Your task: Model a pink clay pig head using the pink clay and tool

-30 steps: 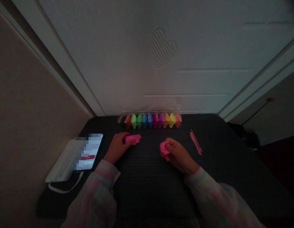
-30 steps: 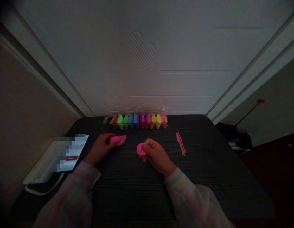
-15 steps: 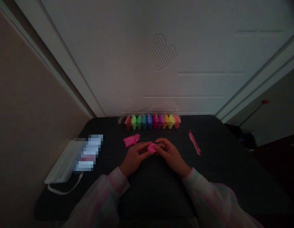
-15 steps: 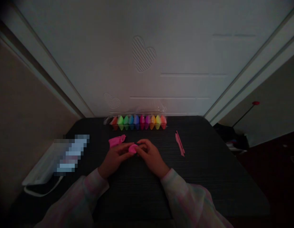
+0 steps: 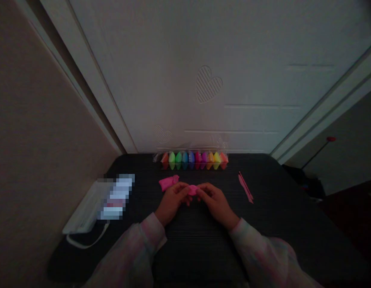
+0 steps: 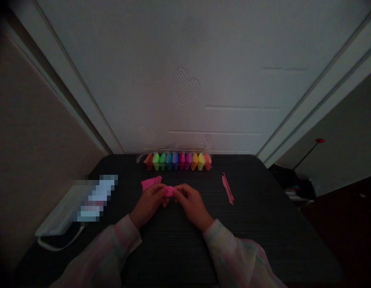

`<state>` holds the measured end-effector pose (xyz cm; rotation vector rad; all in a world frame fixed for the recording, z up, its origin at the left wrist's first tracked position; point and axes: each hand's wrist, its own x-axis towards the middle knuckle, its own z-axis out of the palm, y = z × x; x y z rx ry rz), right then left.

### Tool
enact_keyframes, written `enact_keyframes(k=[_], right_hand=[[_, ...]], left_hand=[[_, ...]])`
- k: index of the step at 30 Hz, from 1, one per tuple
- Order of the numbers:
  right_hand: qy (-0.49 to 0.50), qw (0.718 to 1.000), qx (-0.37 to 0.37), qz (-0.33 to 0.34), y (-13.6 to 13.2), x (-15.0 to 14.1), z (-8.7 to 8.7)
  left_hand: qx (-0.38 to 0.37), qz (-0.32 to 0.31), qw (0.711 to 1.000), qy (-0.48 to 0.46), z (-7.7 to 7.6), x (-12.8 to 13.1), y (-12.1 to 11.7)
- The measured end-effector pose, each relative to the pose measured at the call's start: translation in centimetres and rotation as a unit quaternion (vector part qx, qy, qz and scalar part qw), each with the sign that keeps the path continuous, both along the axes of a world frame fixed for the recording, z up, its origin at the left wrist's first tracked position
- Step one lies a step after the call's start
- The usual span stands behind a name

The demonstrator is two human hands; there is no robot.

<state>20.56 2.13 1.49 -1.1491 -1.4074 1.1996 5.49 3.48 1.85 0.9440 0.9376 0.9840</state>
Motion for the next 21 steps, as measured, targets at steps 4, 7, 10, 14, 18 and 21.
enact_keyframes(k=[4, 7, 10, 14, 18, 21], right_hand=[[-0.034, 0.998, 0.059, -0.012, 0.0, 0.0, 0.3], [-0.162, 0.970, 0.181, 0.008, -0.4, -0.5, 0.5], [-0.296, 0.913, 0.278, -0.042, -0.8, -0.8, 0.3], [-0.308, 0.886, 0.324, -0.124, -0.8, -0.7, -0.3], [-0.308, 0.870, 0.367, -0.116, -1.2, -1.4, 0.2], [-0.349, 0.861, 0.363, -0.064, -1.7, -2.6, 1.5]], left_hand=[[-0.058, 0.012, 0.989, -0.135, 0.0, 0.8, 0.0], [-0.123, 0.005, 0.961, -0.247, 0.0, 2.2, 0.1], [-0.143, -0.018, 0.947, -0.288, 0.0, 3.6, 0.3], [-0.120, -0.007, 0.947, -0.299, -0.1, 4.8, 0.0], [-0.107, -0.066, 0.948, -0.291, -0.6, 6.2, -1.3], [-0.088, -0.099, 0.953, -0.273, -0.6, 6.7, -2.4]])
